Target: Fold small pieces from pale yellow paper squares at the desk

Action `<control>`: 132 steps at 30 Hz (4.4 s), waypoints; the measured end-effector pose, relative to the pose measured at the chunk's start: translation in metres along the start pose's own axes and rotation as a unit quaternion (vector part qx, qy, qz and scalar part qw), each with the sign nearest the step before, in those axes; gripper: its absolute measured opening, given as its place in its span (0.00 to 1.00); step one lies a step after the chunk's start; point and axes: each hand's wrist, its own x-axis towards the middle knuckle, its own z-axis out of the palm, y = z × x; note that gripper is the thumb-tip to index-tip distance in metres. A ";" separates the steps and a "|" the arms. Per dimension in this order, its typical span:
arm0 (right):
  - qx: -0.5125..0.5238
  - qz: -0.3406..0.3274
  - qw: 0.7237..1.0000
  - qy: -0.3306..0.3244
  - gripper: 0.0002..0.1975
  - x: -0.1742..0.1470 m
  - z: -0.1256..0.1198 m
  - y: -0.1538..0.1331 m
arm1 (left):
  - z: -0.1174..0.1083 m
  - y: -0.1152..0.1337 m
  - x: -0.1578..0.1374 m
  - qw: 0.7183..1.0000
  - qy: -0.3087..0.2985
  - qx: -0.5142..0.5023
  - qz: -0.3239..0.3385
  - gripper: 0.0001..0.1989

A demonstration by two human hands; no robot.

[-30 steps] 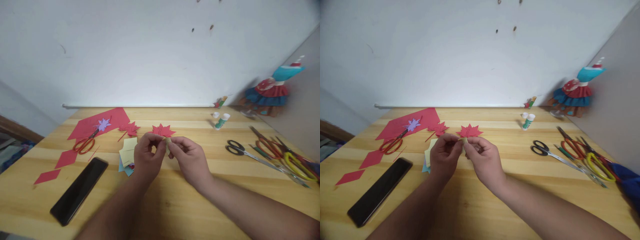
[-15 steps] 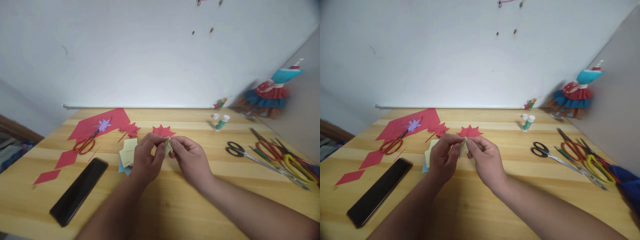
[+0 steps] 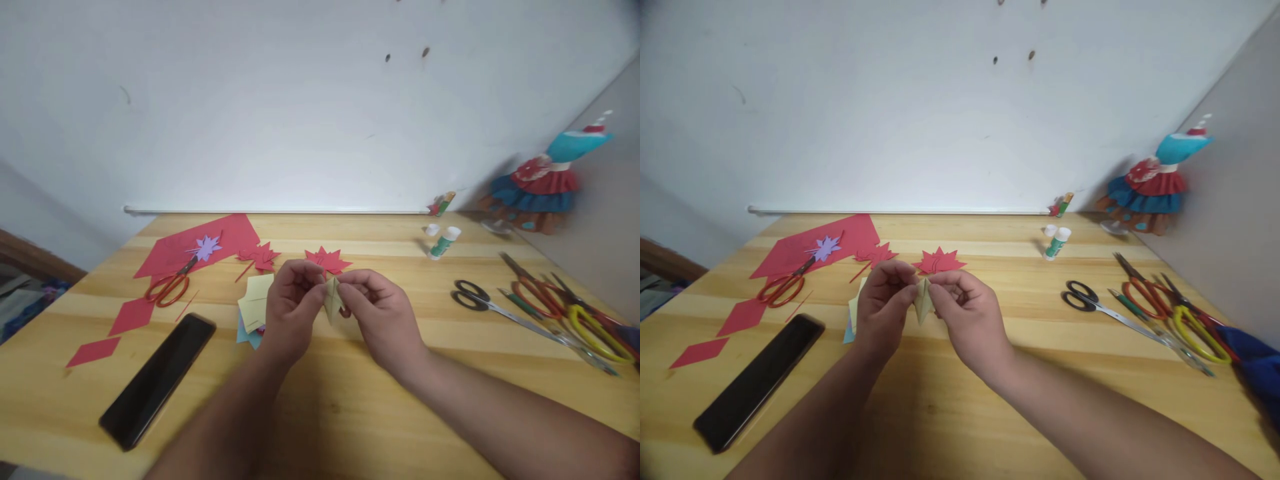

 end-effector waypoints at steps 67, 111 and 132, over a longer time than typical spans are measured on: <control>-0.023 -0.062 0.998 0.015 0.04 -0.016 0.005 -0.004 | 0.007 -0.005 -0.022 0.905 0.058 0.312 0.285 0.14; -0.064 -0.047 0.997 -0.001 0.06 -0.017 0.006 -0.008 | 0.010 -0.003 -0.019 0.919 0.089 0.306 0.232 0.04; 0.019 0.014 0.999 0.021 0.07 -0.013 0.004 -0.009 | -0.004 0.014 -0.006 0.844 -0.024 0.356 0.400 0.14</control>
